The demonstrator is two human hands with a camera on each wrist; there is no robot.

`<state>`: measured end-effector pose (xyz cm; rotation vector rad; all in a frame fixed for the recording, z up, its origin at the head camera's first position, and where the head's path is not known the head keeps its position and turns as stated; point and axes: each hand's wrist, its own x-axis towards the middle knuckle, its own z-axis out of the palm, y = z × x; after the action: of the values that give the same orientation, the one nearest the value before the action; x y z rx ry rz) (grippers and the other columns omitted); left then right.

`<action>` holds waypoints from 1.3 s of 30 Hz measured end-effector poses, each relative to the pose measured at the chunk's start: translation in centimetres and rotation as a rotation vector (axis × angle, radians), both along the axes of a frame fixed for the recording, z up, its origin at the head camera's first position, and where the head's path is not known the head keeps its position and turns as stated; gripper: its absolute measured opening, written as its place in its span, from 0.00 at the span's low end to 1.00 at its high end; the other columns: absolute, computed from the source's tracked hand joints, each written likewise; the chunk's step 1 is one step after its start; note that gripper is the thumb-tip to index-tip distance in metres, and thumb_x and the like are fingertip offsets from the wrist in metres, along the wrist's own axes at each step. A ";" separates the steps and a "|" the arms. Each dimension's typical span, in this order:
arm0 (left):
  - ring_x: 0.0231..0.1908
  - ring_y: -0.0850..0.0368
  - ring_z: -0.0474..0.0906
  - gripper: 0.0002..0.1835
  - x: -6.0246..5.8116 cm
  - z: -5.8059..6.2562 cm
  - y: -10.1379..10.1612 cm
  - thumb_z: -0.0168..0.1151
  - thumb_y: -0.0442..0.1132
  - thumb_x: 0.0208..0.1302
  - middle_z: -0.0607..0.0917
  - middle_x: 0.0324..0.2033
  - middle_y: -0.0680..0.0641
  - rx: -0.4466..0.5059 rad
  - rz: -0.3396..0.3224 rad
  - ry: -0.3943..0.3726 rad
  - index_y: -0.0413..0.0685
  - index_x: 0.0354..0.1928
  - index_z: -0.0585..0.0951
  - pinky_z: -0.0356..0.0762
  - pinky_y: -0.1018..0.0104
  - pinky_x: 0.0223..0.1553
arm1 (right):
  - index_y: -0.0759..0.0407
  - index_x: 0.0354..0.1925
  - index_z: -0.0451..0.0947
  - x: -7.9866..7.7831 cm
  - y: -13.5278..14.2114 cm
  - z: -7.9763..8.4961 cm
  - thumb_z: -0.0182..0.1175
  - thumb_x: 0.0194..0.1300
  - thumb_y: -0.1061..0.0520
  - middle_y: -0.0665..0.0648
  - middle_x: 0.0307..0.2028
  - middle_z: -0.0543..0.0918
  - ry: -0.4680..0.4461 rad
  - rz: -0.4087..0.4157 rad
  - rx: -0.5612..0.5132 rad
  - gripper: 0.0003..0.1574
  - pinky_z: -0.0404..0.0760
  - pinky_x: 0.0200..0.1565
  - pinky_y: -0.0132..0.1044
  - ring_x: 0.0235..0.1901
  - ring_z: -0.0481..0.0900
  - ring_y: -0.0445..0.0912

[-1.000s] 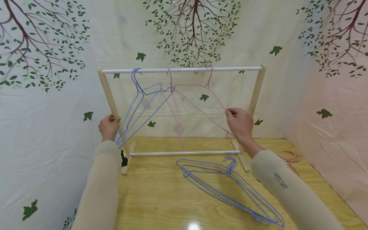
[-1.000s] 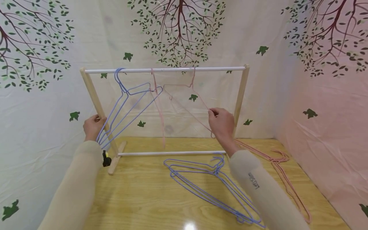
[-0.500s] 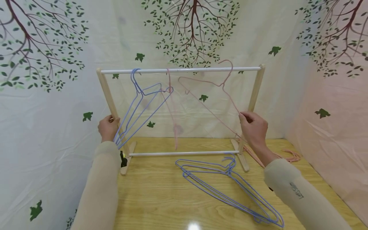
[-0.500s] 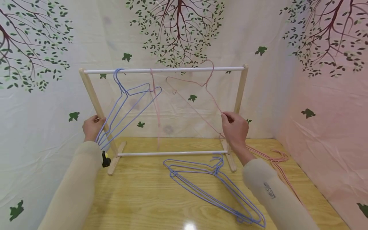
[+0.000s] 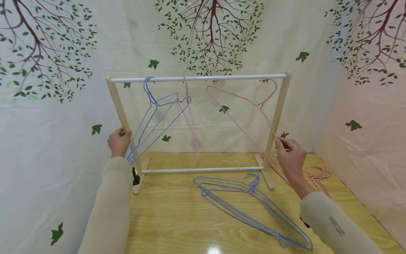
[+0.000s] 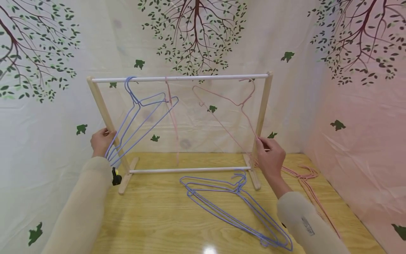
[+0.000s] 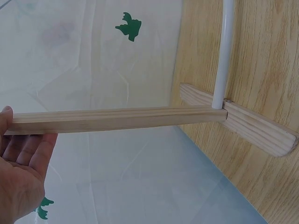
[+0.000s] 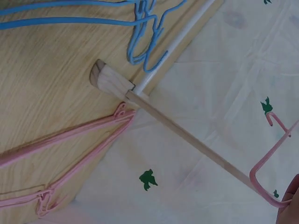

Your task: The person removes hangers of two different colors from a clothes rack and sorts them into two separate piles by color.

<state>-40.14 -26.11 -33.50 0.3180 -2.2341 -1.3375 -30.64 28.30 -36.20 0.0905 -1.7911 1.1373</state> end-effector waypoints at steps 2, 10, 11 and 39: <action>0.57 0.39 0.77 0.24 -0.1 0.0 -0.1 0.55 0.40 0.74 0.79 0.58 0.33 -0.006 -0.004 -0.004 0.36 0.66 0.73 0.73 0.51 0.59 | 0.67 0.42 0.87 0.3 0.4 -0.7 0.64 0.66 0.61 0.39 0.29 0.81 0.011 0.011 -0.022 0.10 0.75 0.31 0.17 0.28 0.78 0.28; 0.57 0.39 0.78 0.23 -0.1 0.1 0.0 0.56 0.40 0.74 0.79 0.58 0.33 -0.012 0.002 -0.005 0.36 0.66 0.73 0.74 0.51 0.59 | 0.68 0.44 0.86 1.7 2.6 -3.0 0.64 0.67 0.60 0.35 0.29 0.82 -0.021 -0.001 -0.112 0.12 0.75 0.30 0.18 0.28 0.79 0.30; 0.57 0.39 0.78 0.23 -0.1 0.1 0.0 0.56 0.39 0.73 0.79 0.58 0.33 -0.011 0.003 -0.001 0.35 0.66 0.73 0.74 0.51 0.59 | 0.67 0.44 0.86 1.9 2.8 -3.2 0.64 0.67 0.59 0.33 0.29 0.81 -0.031 -0.008 -0.123 0.13 0.75 0.29 0.18 0.28 0.79 0.30; 0.56 0.41 0.78 0.23 -1.7 -0.2 -0.7 0.56 0.39 0.73 0.80 0.57 0.34 -0.015 -0.003 0.000 0.37 0.65 0.75 0.73 0.53 0.59 | 0.83 0.38 0.81 6.3 9.9 -7.3 0.62 0.64 0.69 0.39 0.29 0.85 0.196 -0.106 -0.195 0.12 0.77 0.29 0.18 0.25 0.82 0.29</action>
<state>-41.82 -26.76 -33.70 0.3097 -2.2437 -1.3215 -24.32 38.22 -43.45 -0.0080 -1.4885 1.1786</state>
